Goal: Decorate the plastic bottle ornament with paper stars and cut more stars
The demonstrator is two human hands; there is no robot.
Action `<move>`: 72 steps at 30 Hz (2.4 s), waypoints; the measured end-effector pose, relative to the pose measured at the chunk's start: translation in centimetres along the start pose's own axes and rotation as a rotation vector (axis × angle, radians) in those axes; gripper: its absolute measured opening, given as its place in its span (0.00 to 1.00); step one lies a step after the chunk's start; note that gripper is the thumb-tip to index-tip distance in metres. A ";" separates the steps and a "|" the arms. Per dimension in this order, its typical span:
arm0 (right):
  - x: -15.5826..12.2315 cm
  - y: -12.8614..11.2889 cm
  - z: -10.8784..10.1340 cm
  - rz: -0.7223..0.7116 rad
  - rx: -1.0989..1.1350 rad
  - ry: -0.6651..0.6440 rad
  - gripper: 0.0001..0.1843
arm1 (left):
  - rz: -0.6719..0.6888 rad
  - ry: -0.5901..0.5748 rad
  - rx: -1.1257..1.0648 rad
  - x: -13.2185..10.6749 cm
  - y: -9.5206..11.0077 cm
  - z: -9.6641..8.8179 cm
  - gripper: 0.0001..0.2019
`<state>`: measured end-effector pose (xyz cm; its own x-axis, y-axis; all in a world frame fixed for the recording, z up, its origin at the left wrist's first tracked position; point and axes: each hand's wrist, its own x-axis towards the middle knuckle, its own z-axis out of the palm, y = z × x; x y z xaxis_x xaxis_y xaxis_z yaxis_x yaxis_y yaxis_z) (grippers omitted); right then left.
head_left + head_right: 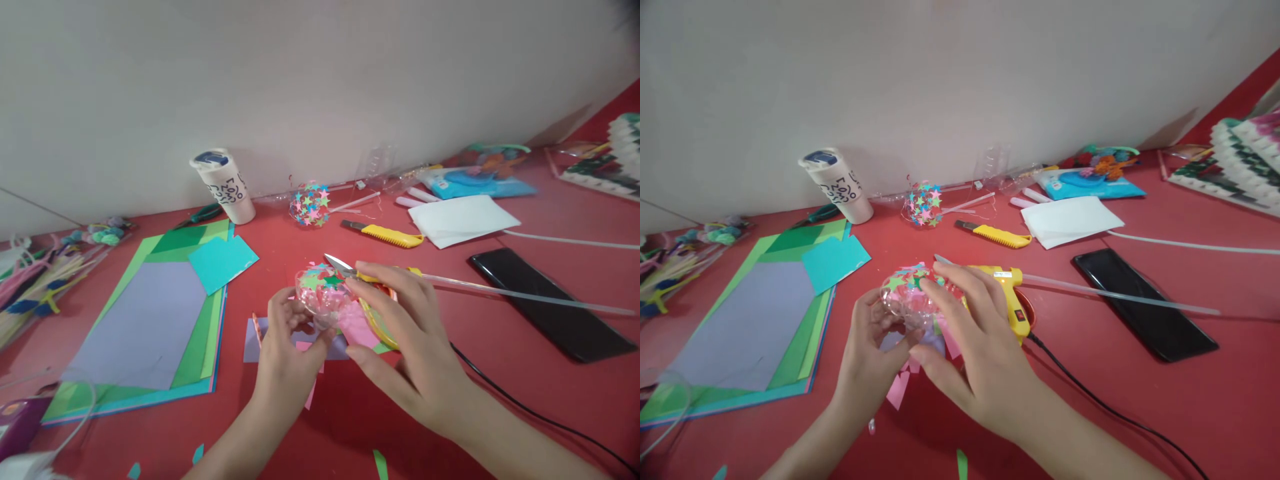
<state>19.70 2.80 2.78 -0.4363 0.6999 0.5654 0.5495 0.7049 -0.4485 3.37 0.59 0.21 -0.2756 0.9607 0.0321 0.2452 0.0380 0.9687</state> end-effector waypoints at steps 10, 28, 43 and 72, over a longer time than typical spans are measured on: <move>-0.1 -0.6 1.1 -0.052 -0.152 0.151 0.12 | -0.074 0.049 -0.209 -0.3 0.2 0.6 0.27; -0.4 -1.6 1.8 -0.053 -0.049 0.182 0.10 | -0.010 0.187 -0.338 -1.3 -0.7 1.2 0.34; -0.4 -1.1 2.4 -0.074 -0.086 0.335 0.06 | -0.107 0.027 -0.540 -1.7 0.2 1.7 0.30; -0.6 -0.8 3.2 -0.201 -0.147 0.303 0.08 | -0.093 0.120 -0.449 -1.2 -1.1 1.2 0.31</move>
<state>17.31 2.20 0.58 -0.3277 0.4680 0.8207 0.5800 0.7854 -0.2162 4.52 -0.28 -1.23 -0.3892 0.9194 -0.0573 -0.2047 -0.0257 0.9785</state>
